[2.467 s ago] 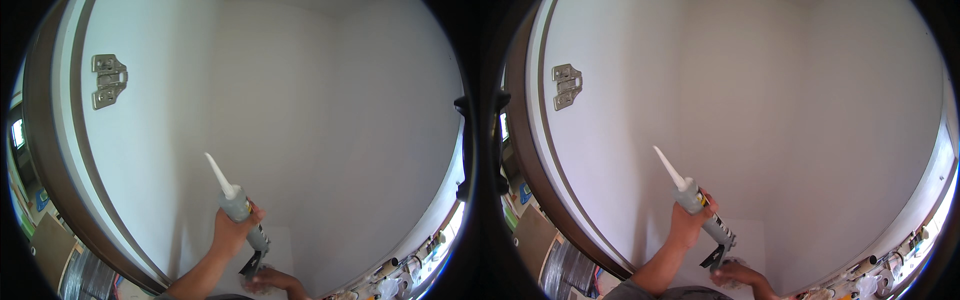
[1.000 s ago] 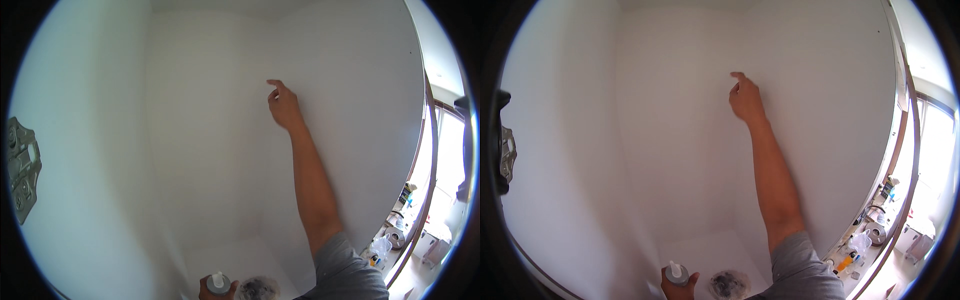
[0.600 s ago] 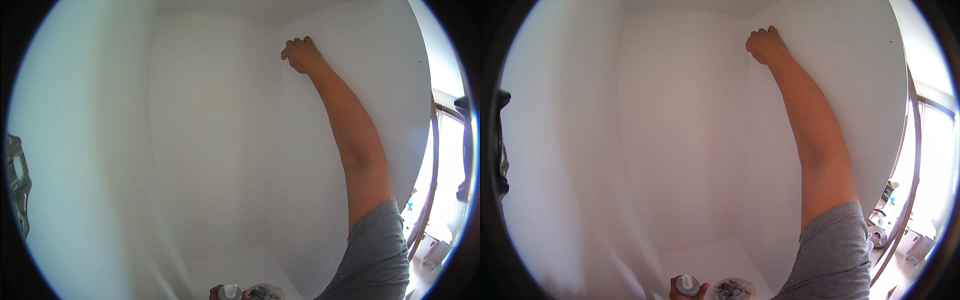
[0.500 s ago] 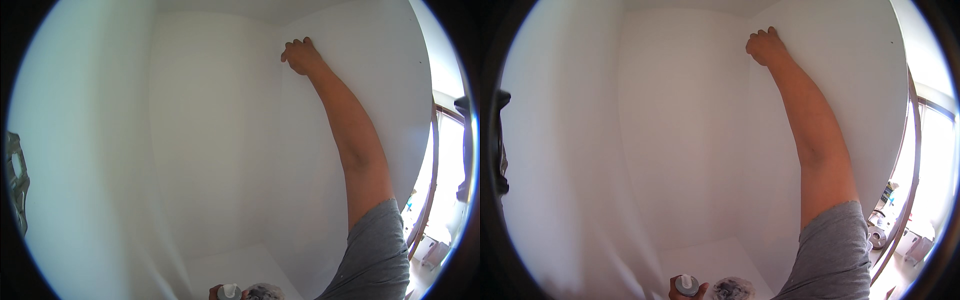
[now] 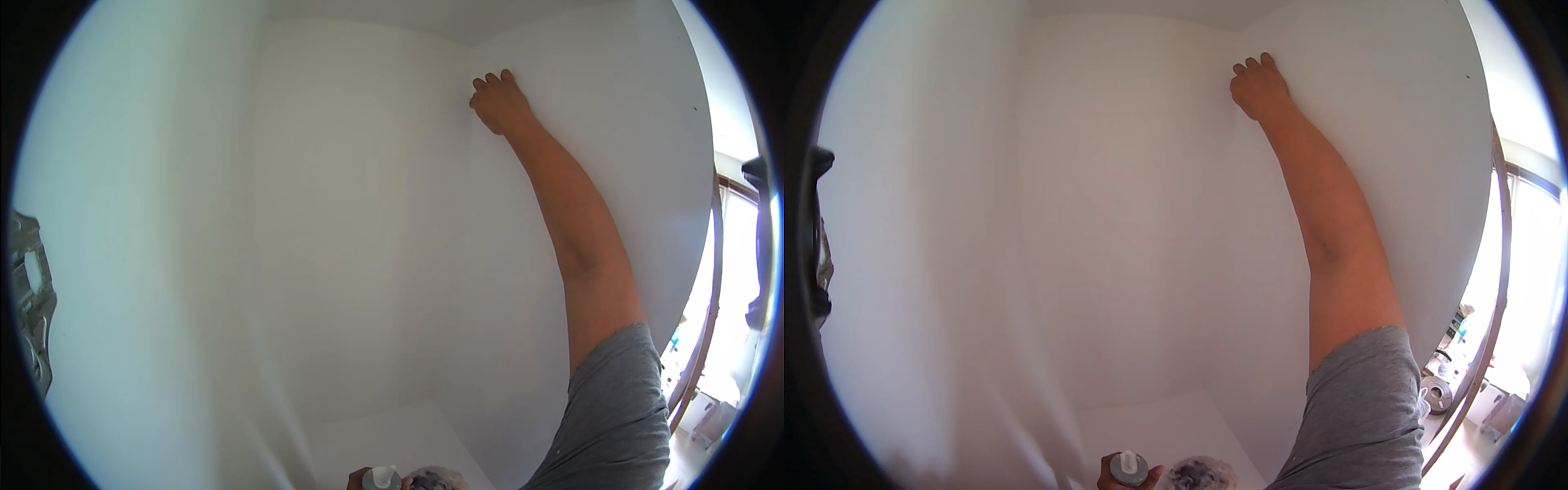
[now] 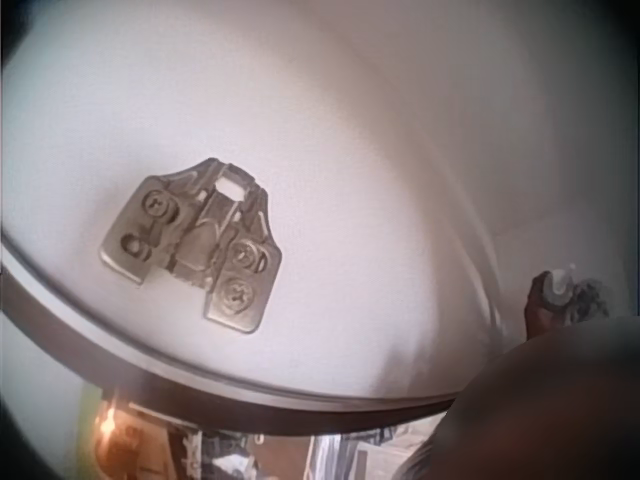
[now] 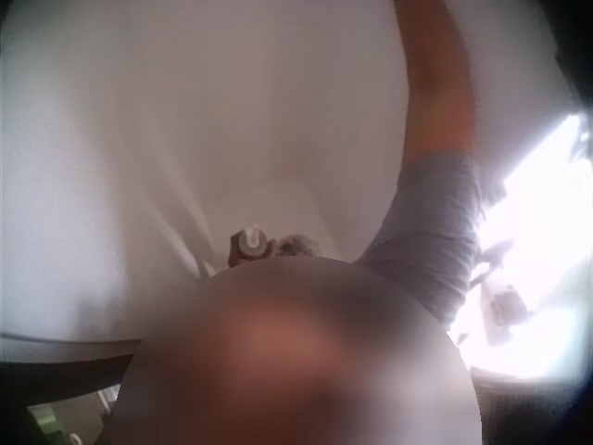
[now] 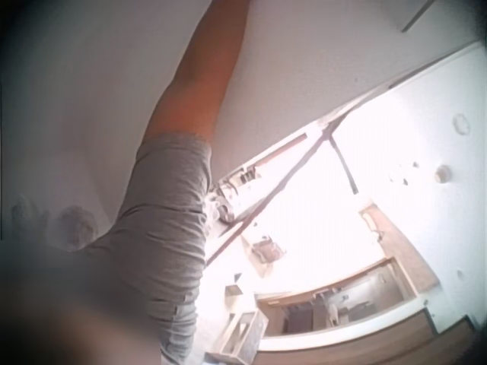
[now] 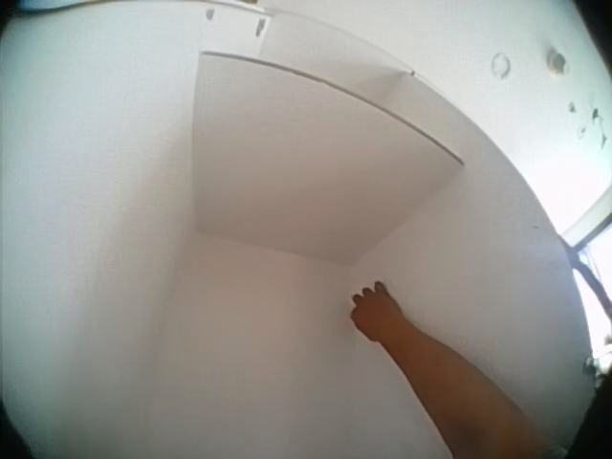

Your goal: The person applies white sealant from a caulking gun into the corner seams of a white cabinet interior. They repeatedly dispense small amounts of sealant and smooth each bead with a finger, working along the vertical and horizontal joints. The camera is head-mounted and shows the hands and tool throughout.

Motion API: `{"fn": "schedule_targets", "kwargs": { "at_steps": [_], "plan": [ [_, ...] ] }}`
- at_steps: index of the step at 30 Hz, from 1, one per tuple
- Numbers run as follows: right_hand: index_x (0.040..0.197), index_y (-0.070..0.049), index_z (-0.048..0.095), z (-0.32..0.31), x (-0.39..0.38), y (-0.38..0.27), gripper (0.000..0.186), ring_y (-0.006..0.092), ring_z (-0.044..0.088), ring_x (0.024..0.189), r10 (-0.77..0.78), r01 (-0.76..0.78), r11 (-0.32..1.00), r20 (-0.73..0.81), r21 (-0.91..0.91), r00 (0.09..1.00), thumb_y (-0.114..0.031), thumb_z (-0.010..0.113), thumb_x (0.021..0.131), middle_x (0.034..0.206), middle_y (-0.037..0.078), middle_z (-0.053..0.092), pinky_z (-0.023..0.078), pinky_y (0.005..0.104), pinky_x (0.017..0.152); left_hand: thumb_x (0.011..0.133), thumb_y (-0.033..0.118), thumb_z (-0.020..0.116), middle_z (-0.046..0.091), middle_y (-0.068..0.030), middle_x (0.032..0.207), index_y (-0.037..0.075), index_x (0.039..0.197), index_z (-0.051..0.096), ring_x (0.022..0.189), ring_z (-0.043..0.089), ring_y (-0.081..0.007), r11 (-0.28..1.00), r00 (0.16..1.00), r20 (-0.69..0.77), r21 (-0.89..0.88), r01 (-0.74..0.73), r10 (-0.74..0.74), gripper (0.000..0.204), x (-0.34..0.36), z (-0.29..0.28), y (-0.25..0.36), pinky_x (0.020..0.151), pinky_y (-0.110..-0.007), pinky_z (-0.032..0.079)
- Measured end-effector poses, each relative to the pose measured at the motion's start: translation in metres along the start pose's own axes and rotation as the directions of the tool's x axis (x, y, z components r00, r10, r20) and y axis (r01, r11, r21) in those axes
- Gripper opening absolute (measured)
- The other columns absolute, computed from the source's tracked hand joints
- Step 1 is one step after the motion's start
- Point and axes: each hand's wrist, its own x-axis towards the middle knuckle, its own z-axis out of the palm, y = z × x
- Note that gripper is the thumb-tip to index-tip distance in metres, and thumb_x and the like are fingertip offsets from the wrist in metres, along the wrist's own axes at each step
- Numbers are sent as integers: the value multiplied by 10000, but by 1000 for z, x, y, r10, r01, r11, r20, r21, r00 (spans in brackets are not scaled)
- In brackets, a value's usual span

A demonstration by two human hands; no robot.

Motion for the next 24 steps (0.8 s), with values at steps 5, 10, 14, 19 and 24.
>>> {"fn": "schedule_targets", "kwargs": {
  "at_steps": [5,10,14,19,24],
  "plan": [
    [1018,-132,800,4,6,-7,220,220,586,1218,15,-14,1000,-45,19,999,-183,591,977,1252,41,679,376,473,1123,854,29,867,692,-71,999,15,1165,616,909,621,-183,999,1000,11,-41,28,-28,400,4,-5,4,845,-343,537],
    [974,-84,792,8,7,-36,220,254,580,1221,78,-78,994,-8,72,997,-156,584,962,1258,86,663,385,484,1109,857,33,863,696,-69,1000,17,1165,617,904,628,-189,1000,1000,-4,15,26,-26,395,4,-6,3,846,-346,540],
    [992,-63,793,11,-2,-61,237,267,578,1226,148,-147,984,3,96,989,-145,572,961,1263,110,660,375,490,1127,855,39,866,694,-68,997,16,1167,617,907,627,-187,999,999,15,-6,42,-42,399,1,-6,3,846,-346,539],
    [997,-73,795,14,-10,-69,227,258,580,1207,163,-163,981,5,110,987,-147,584,957,1272,107,654,379,471,1112,855,38,864,689,-76,991,9,1163,613,907,615,-187,999,999,5,-9,34,-34,399,0,-5,3,835,-344,531],
    [978,-80,792,18,-21,-75,187,245,581,1183,176,-175,979,2,104,984,-146,621,939,1261,93,651,387,443,1082,846,47,873,689,-82,987,9,1154,615,898,608,-193,1000,1000,3,20,-8,8,403,-1,-3,6,829,-344,526]
  ]
}}
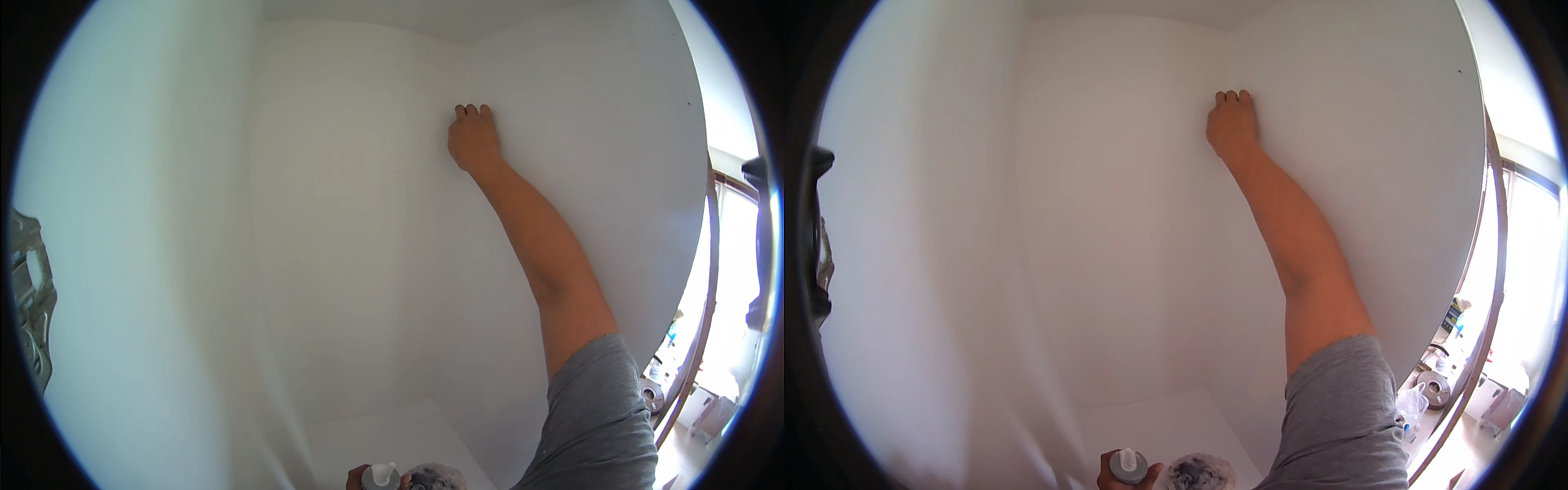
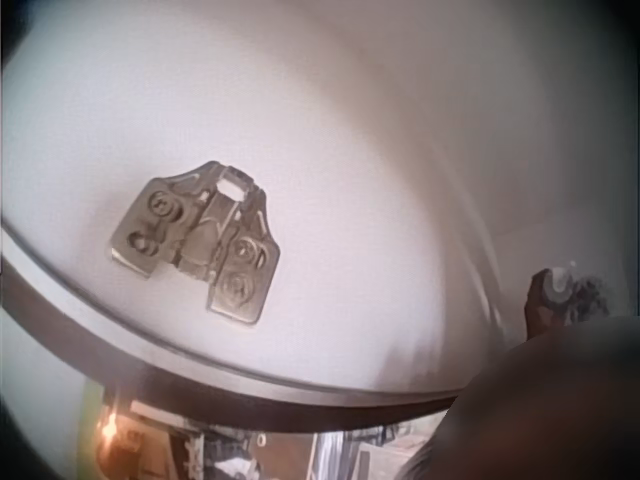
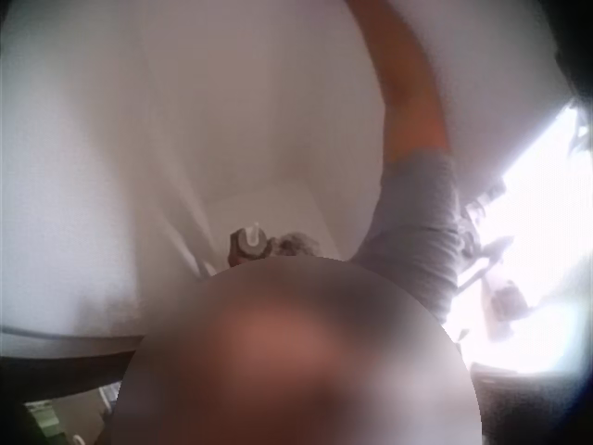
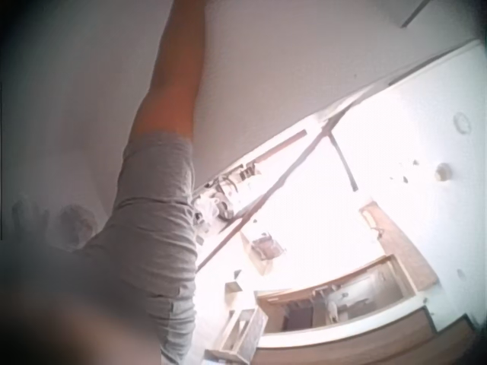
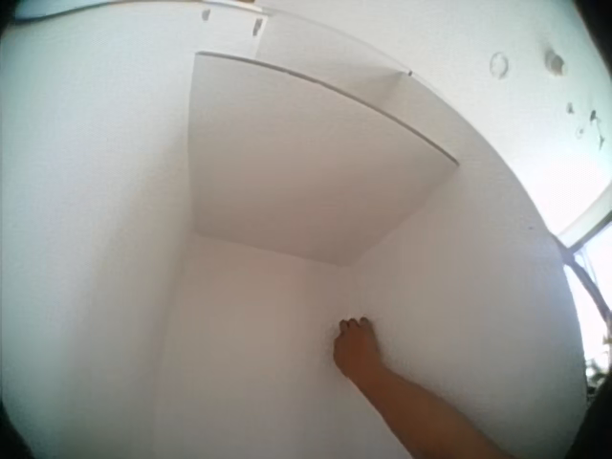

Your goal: The person applies white sealant from a caulking gun into the corner seams of a white cabinet interior. They repeatedly dispense small amounts of sealant and smooth each bead with a finger, working along the vertical and horizontal joints. The camera is head-mounted and shows the hands and tool throughout.

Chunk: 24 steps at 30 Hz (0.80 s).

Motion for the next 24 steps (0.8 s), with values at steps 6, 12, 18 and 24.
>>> {"fn": "schedule_targets", "kwargs": {
  "at_steps": [6,12,18,24],
  "plan": [
    [972,-85,786,1,-17,-8,175,240,583,1172,-22,21,999,20,36,1000,-142,624,937,1240,86,655,394,435,1061,833,53,889,687,-81,986,14,1154,619,896,607,-192,999,999,1,-14,-33,33,422,-2,-3,4,826,-349,529],
    [991,-76,778,4,-36,-16,180,237,580,1152,-47,46,998,29,36,998,-146,620,938,1228,88,653,392,433,1046,814,55,908,686,-76,994,26,1165,620,904,609,-184,995,999,6,-96,34,-33,456,0,-4,6,821,-348,534],
    [1006,-72,779,4,-59,-25,192,235,579,1127,-75,72,997,62,37,995,-149,616,940,1218,92,646,389,435,1034,824,71,905,682,-62,1002,29,1174,621,904,608,-179,996,1000,14,-87,24,-23,453,-2,-6,11,817,-349,531],
    [1073,-72,767,-17,-58,-21,225,231,595,1130,-78,50,990,219,131,973,-151,594,953,1211,93,650,393,439,1036,813,140,925,700,-85,1010,28,1179,629,907,623,-198,997,998,67,-76,17,-12,484,-8,-11,9,817,-371,541]
  ]
}}
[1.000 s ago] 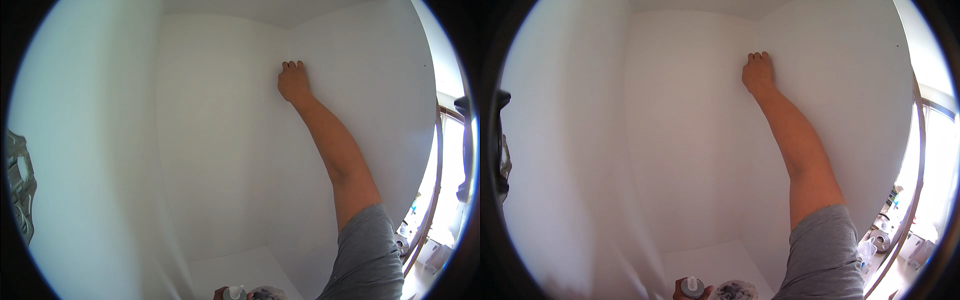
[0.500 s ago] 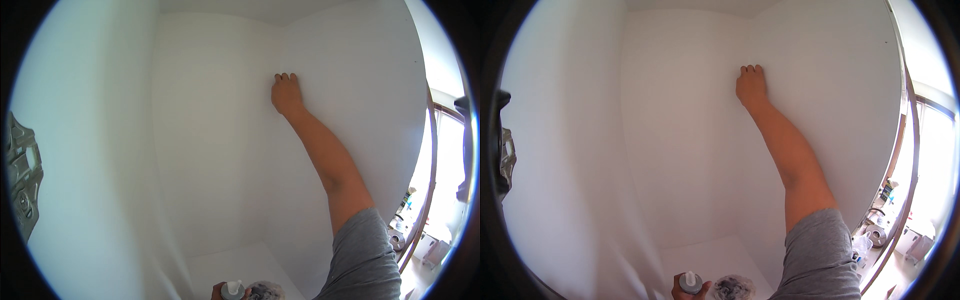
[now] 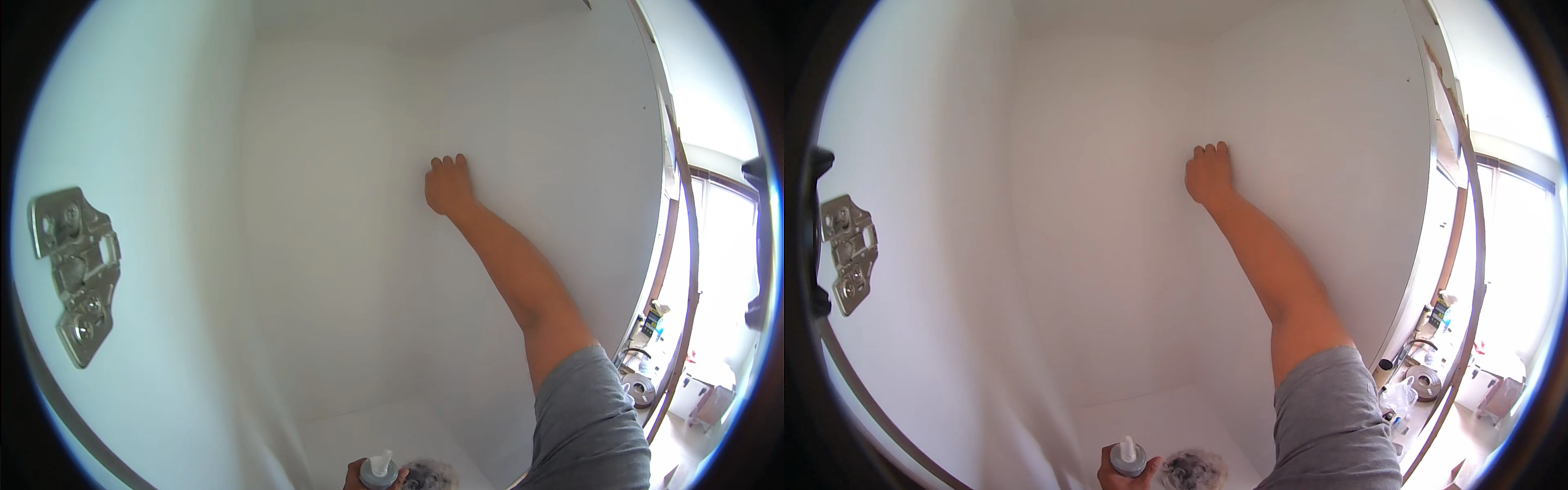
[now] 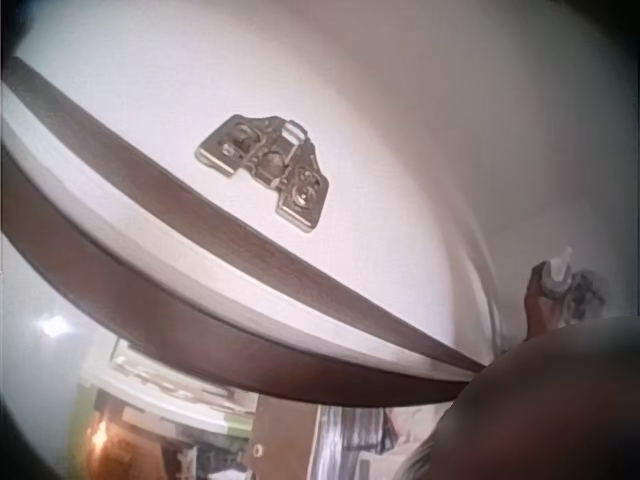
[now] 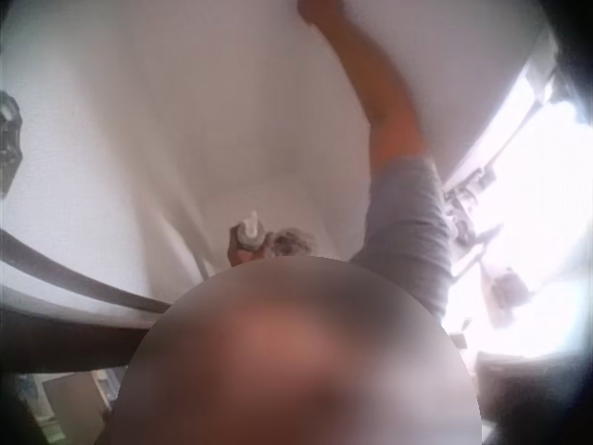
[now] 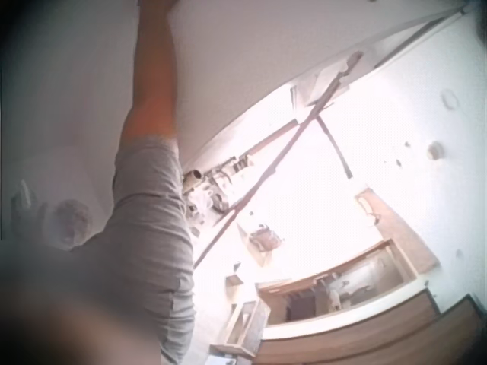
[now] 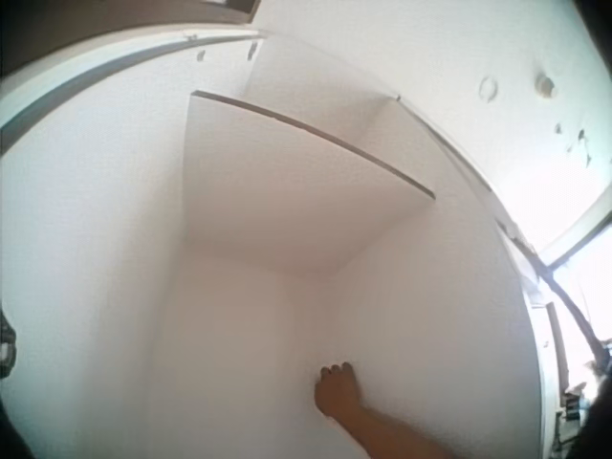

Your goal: The person applies white sealant from a caulking gun into the corner seams of a white cabinet interior. They repeatedly dispense small amounts of sealant and smooth each bead with a finger, working along the vertical and horizontal joints. The camera is head-mounted and shows the hands and tool throughout.

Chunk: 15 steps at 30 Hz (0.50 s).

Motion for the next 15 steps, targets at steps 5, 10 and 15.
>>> {"fn": "schedule_targets", "kwargs": {
  "at_steps": [5,10,15],
  "plan": [
    [1127,-106,777,-27,47,31,280,220,568,1180,185,-198,980,-283,-16,941,-189,542,999,1258,79,641,375,439,1030,790,178,940,723,-139,1008,23,1164,639,897,647,-245,994,1000,11,111,-17,16,504,-7,3,-3,821,-395,550],
    [1237,-69,712,-39,83,59,327,220,534,1231,183,-219,968,-252,-124,950,-185,494,1023,1274,67,629,368,426,1063,776,175,942,727,-140,987,23,1165,639,878,659,-254,996,998,-28,73,-54,56,515,2,8,-13,805,-390,556],
    [1278,-62,690,-43,98,58,338,220,520,1231,191,-231,956,-210,-182,959,-178,490,1032,1282,67,610,360,414,1083,772,109,937,717,-106,1003,23,1166,640,911,637,-196,1000,999,-34,7,9,-9,501,6,12,-28,838,-357,548]
  ]
}}
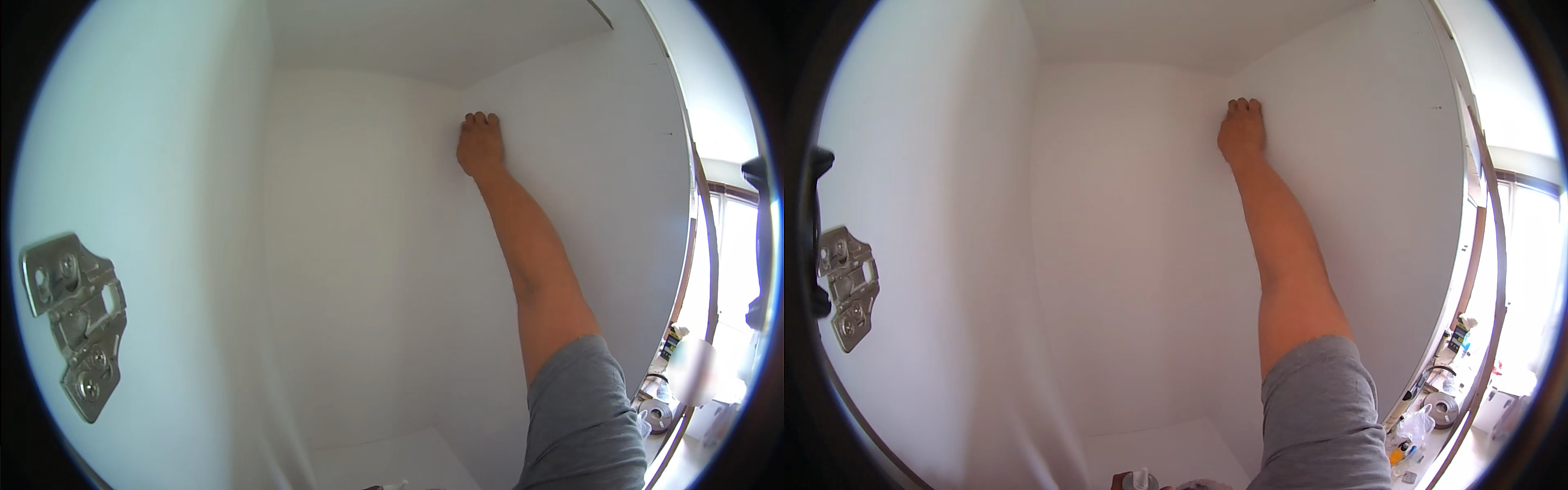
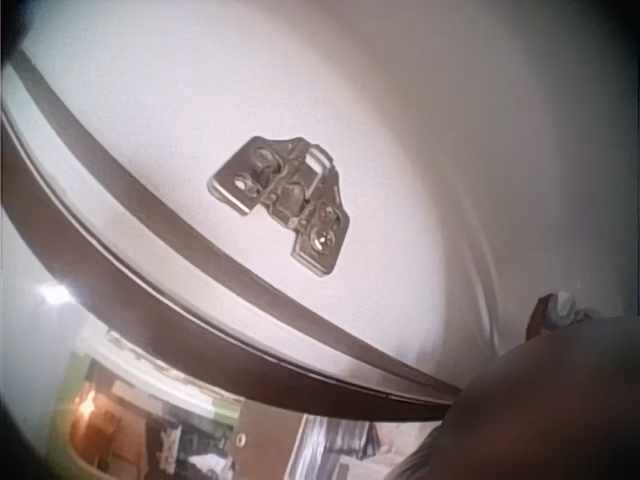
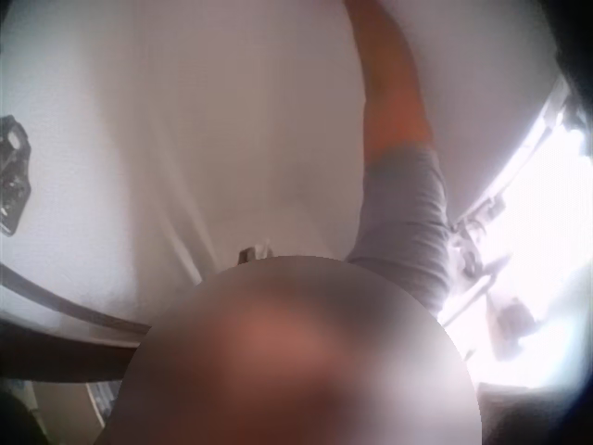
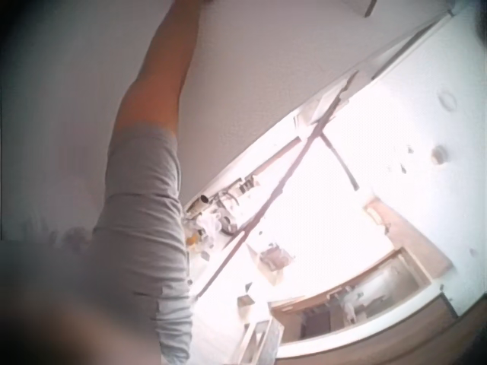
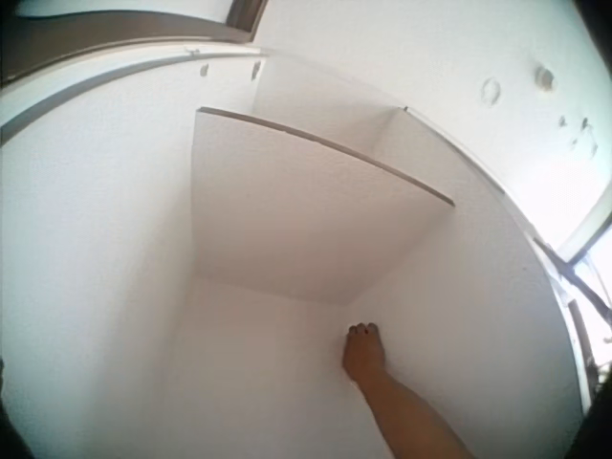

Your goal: The person applies white sealant from a caulking gun into the corner seams of a white cabinet interior. They repeatedly dispense small amounts of sealant and smooth each bead with a finger, working along the vertical and horizontal joints. The camera is head-mounted and shows the hands and tool throughout.

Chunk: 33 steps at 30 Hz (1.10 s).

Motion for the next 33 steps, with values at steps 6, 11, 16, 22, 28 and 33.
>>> {"fn": "schedule_targets", "kwargs": {
  "at_steps": [6,11,16,22,28,33],
  "plan": [
    [1185,-82,743,4,-11,-11,284,224,522,1224,-47,47,999,58,2,997,-192,544,1014,1285,67,602,368,406,1081,813,41,895,695,-69,1038,15,1187,626,948,618,-158,994,994,-11,10,105,-105,461,0,-1,-6,848,-342,542],
    [1099,-102,778,4,-13,4,245,233,540,1197,-44,44,999,-56,-10,997,-200,583,987,1237,65,623,389,417,1051,818,47,890,687,-67,1037,19,1185,619,931,627,-201,988,997,-19,141,-67,71,457,-2,-12,47,846,-360,551],
    [1096,-100,777,4,-47,-1,246,243,546,1178,-132,131,991,34,33,991,-215,591,985,1232,68,631,401,421,1010,831,112,896,695,-105,1012,23,1169,618,903,629,-228,991,998,-42,-126,49,-55,446,-18,-14,79,819,-392,549],
    [1146,-76,766,-3,-119,-37,284,257,553,1176,-185,177,982,134,69,974,-233,576,1005,1263,95,632,397,416,1028,812,174,926,701,-112,994,24,1175,624,881,626,-250,997,999,-28,71,-27,29,496,-25,-25,92,790,-403,532],
    [1330,-63,681,-56,-177,-43,451,345,544,1351,-160,-203,703,431,681,888,-359,506,1038,1464,124,591,402,631,1100,826,162,919,686,-115,1071,16,1254,604,942,622,-235,989,999,-29,147,24,-20,551,-56,-24,108,830,-394,531],
    [1245,-21,646,-106,-454,-89,418,423,608,1183,-325,-349,215,403,912,855,-366,495,1065,1240,238,651,478,535,1043,861,172,899,649,-137,1163,-38,1363,547,1029,614,-244,999,999,15,-8,-44,44,649,-83,-25,92,918,-394,540]
  ]
}}
